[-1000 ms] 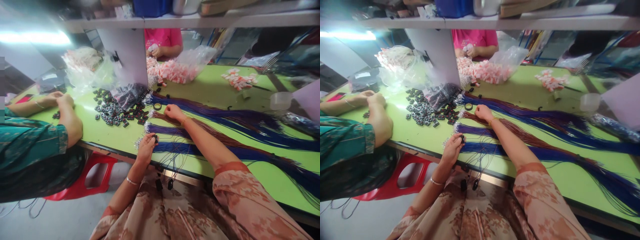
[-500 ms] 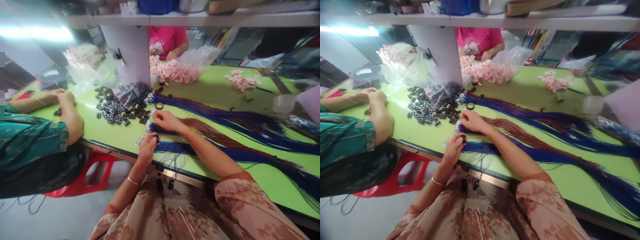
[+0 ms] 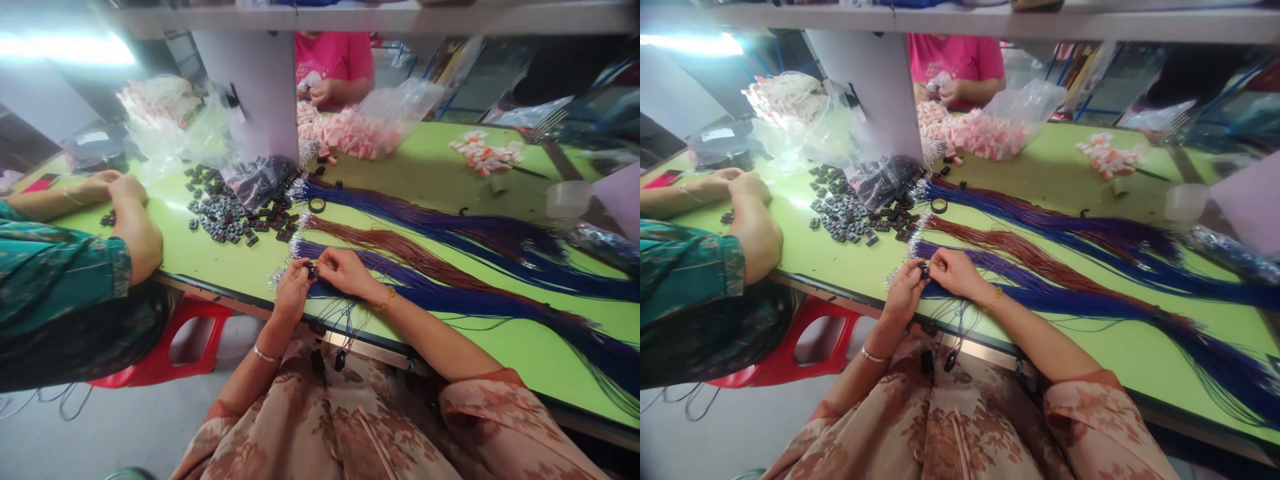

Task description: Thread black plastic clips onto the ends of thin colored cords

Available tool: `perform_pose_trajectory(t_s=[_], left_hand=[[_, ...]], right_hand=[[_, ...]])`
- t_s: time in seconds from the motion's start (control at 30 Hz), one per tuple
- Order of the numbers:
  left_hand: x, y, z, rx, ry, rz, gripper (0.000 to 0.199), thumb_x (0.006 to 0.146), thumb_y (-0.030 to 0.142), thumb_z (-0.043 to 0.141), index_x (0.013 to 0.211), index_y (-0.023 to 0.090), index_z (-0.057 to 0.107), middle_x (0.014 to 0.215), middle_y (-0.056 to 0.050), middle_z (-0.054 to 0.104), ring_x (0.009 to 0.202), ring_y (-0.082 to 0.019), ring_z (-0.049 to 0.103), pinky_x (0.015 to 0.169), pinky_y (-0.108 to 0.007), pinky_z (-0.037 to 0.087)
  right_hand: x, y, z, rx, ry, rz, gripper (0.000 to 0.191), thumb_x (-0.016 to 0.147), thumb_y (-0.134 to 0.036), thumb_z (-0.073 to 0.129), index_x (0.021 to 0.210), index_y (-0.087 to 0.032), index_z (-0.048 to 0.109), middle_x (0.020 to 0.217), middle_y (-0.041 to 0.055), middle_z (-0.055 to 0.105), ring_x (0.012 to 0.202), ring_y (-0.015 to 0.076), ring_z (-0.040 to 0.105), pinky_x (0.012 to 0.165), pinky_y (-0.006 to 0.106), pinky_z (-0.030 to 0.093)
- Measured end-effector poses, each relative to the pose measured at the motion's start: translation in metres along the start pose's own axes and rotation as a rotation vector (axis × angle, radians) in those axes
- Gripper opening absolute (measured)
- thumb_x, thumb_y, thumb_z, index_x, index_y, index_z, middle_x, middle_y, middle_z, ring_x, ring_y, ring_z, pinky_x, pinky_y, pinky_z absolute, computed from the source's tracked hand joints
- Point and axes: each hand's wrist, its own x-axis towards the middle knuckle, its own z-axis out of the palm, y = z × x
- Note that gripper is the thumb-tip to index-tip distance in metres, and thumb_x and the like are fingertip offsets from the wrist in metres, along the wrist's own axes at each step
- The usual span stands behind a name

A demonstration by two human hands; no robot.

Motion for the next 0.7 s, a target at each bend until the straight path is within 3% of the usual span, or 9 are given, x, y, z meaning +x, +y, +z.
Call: perform_pose_trajectory(t_s=[0.7], left_hand=[[-0.0013, -0.0054, -0.0003, 0.078, -0.013, 0.052, 0.037, 0.067, 0.029, 0.08, 0.096, 0.017, 0.06, 0.083, -0.001, 0.066, 0.074, -0.01, 0.061, 0.073, -0.023, 0.048]], right_hand=[[-0.0037, -0.0036, 0.003, -0.154, 0.05, -0.03, 0.009, 0.078, -0.021, 0.055, 0.07, -0.018, 0.056, 0.061, -0.0013, 0.057, 0.053, 0.0099, 0.045, 0.054, 0.023, 0.029]])
